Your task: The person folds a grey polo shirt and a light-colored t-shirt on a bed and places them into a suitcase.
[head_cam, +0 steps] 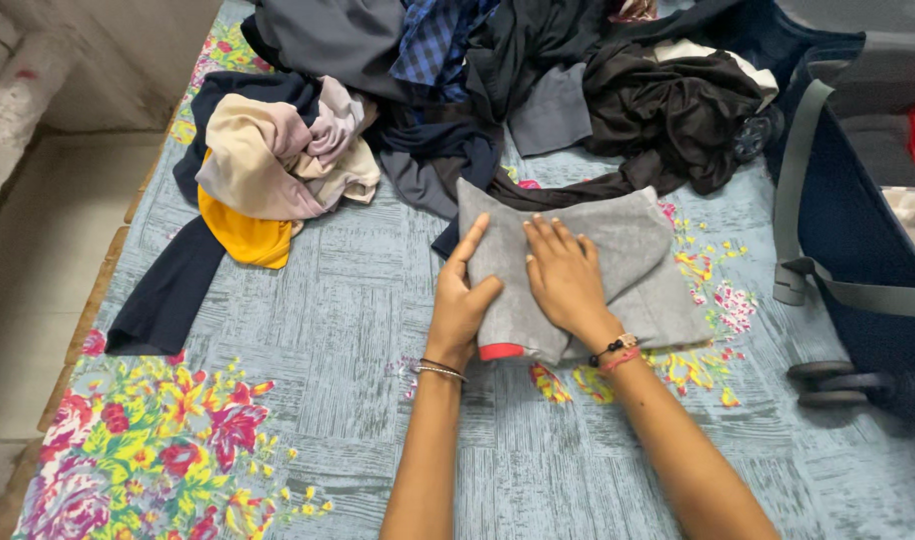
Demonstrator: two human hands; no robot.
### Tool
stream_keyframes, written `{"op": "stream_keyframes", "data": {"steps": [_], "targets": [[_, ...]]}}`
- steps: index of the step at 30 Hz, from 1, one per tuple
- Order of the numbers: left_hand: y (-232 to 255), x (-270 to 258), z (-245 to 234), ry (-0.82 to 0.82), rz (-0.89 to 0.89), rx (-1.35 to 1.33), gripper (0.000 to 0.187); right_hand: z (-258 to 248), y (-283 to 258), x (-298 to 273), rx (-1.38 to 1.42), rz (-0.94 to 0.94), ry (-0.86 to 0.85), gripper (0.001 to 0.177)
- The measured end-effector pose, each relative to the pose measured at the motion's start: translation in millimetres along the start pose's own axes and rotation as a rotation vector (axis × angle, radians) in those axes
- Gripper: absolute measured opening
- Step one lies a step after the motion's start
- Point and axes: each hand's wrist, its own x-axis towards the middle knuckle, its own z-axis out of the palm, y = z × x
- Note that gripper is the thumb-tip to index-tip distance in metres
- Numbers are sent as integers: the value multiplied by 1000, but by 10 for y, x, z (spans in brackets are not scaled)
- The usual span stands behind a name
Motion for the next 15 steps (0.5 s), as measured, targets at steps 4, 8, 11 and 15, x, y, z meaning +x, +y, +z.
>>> {"op": "stream_keyframes", "data": {"steps": [4,8,11,15], "targets": [[161,-59,-120,56,-47,-147,82,66,-288,61,36,-31,19,52],[163,-44,-105,49,22,-76,80,152,-399,66,2,-38,83,49],[114,-59,-25,4,-35,-126,83,170,-363,6,13,-57,95,47],[109,-46,-37,6,-45,-155,84,80,-302,-140,133,-103,77,47]]}}
